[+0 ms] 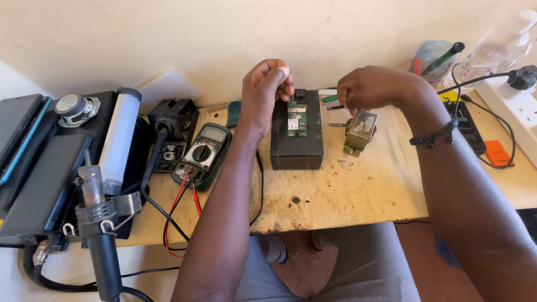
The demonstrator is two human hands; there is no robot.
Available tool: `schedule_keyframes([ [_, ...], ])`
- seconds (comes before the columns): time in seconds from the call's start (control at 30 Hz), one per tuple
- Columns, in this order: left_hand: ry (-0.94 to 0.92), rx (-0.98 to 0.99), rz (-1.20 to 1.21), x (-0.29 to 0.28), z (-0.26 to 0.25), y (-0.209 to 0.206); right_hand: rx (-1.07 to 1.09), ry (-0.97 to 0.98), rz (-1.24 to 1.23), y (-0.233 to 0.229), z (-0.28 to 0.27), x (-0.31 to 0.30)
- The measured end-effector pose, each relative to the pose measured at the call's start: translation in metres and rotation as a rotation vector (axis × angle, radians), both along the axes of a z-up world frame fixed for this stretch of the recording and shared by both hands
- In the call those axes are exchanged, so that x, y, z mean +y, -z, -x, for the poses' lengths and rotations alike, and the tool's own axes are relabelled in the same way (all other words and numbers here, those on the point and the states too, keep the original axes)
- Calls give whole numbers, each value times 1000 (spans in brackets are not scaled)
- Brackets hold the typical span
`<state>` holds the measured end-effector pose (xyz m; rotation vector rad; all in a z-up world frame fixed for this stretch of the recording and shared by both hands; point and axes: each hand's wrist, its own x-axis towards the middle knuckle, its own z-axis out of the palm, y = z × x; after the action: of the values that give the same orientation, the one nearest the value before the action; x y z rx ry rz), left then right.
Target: The person uses a small metal tool to scrape and clean a green circuit board held over a black box. They then use their fingers to wipe and rub the board's surface, flipping it over to clean the other side.
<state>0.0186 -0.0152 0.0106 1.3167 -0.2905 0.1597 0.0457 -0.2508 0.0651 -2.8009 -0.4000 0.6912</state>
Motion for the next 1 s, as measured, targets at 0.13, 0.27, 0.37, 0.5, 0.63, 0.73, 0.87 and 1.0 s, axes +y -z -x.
schedule_keyframes([
  [0.13, 5, -17, -9, 2, 7, -9, -98, -132, 146, 26, -17, -1],
  [0.27, -7, 69, -120, 8, 6, -13, -491, -112, -258, 23, -2, 9],
  [0.37, 23, 129, -147, 11, 7, -18, -649, -256, -716, 12, 18, 22],
  [0.5, 84, 185, -222, 16, 11, -23, -833, -499, -870, 23, 23, 34],
  [0.63, 103, 234, -222, 15, 13, -26, -851, -466, -931, 32, 22, 39],
  [0.73, 85, 263, -233, 15, 11, -26, -896, -486, -960, 34, 21, 42],
  [0.87, -5, 233, -250, 15, 11, -29, -918, -433, -975, 44, 15, 41],
  [1.0, -178, 195, -254, 16, 14, -32, -868, -303, -942, 53, 10, 39],
])
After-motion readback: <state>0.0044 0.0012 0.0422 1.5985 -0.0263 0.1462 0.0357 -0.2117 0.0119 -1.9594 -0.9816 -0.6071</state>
